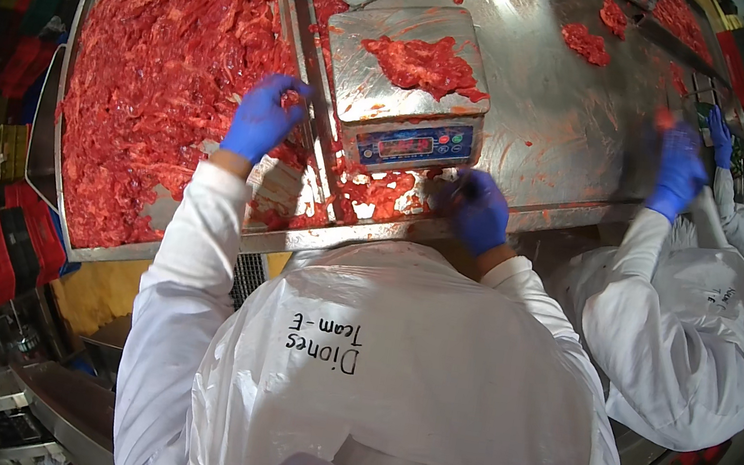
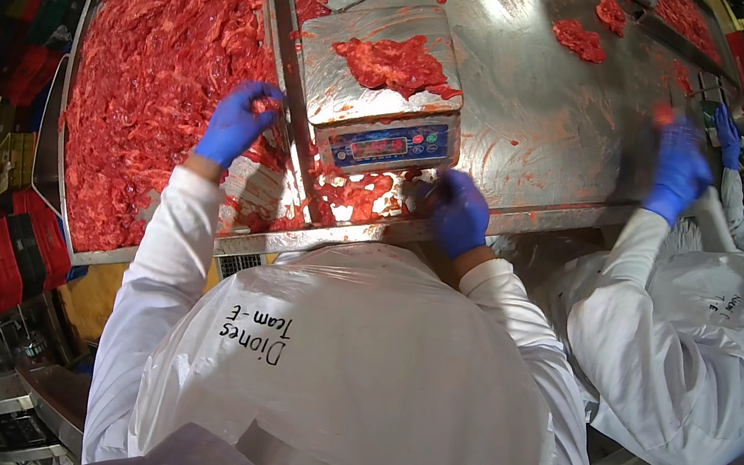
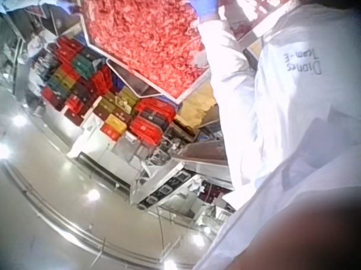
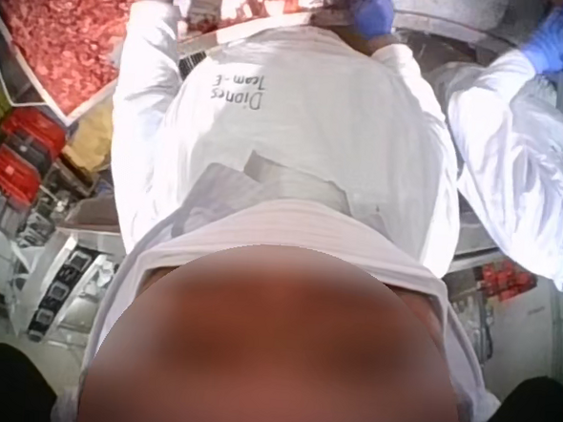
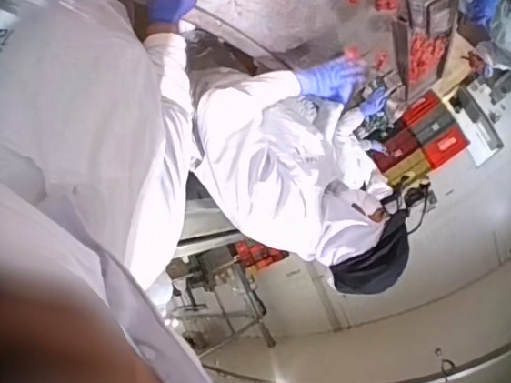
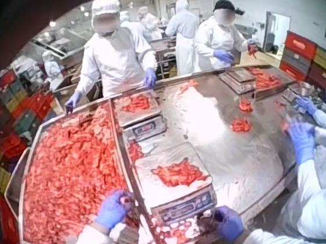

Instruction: The person repeatedly scoops portions of raw red meat from a large pile, places them on a digital scale, and uses a knife to trim and portion the meat. The trimmed pieces are then moved to the side of the table.

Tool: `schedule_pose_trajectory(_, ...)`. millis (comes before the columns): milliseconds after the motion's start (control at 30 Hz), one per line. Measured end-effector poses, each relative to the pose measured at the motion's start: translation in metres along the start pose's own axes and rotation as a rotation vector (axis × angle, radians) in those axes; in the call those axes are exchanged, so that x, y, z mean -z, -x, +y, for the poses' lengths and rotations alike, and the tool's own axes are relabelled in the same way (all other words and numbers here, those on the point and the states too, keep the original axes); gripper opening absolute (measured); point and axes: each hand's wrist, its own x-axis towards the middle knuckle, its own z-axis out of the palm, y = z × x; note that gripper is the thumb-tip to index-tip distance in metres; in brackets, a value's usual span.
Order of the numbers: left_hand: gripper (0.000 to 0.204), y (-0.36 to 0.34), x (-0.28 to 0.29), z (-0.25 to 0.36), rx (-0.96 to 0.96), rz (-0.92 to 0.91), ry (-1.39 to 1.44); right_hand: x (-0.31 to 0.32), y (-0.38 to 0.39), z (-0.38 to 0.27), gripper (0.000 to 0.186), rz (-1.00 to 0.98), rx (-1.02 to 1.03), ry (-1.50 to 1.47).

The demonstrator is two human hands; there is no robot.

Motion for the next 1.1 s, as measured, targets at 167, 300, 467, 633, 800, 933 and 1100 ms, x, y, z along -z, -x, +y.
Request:
schedule_pose_trajectory(167, 0.041, -0.023, -0.017, 0.053, -0.297, 0.321, -0.194, 0.006, -0.049, -0.045, 0.033, 0.162, -0.098, -0.579)
schedule_pose_trajectory(300, 0.033, -0.025, -0.033, 0.044, -0.215, 0.211, -0.148, 0.007, -0.064, -0.084, 0.026, -0.406, 0.129, -0.376)
schedule_pose_trajectory(467, 0.025, 0.021, -0.022, -0.017, 0.044, 0.183, -0.174, -0.031, -0.050, -0.063, 0.023, -1.138, 0.389, -0.101)
schedule_pose_trajectory(633, 0.023, 0.063, -0.031, -0.053, 0.146, 0.121, -0.064, -0.097, -0.049, -0.072, 0.033, -1.161, -0.326, -0.254)
schedule_pose_trajectory(800, 0.025, 0.083, -0.036, -0.028, 0.133, 0.096, -0.034, -0.064, -0.050, -0.118, 0.020, -0.762, 0.080, -0.392)
schedule_pose_trajectory(933, 0.020, 0.094, -0.083, -0.045, 0.018, 0.125, -0.090, -0.068, -0.056, -0.071, 0.014, -0.599, -0.121, -0.712)
schedule_pose_trajectory(1100, 0.015, 0.082, -0.057, -0.031, 0.394, -0.163, 0.710, -0.018, -0.035, -0.078, 0.019, -0.675, 0.072, -0.273)
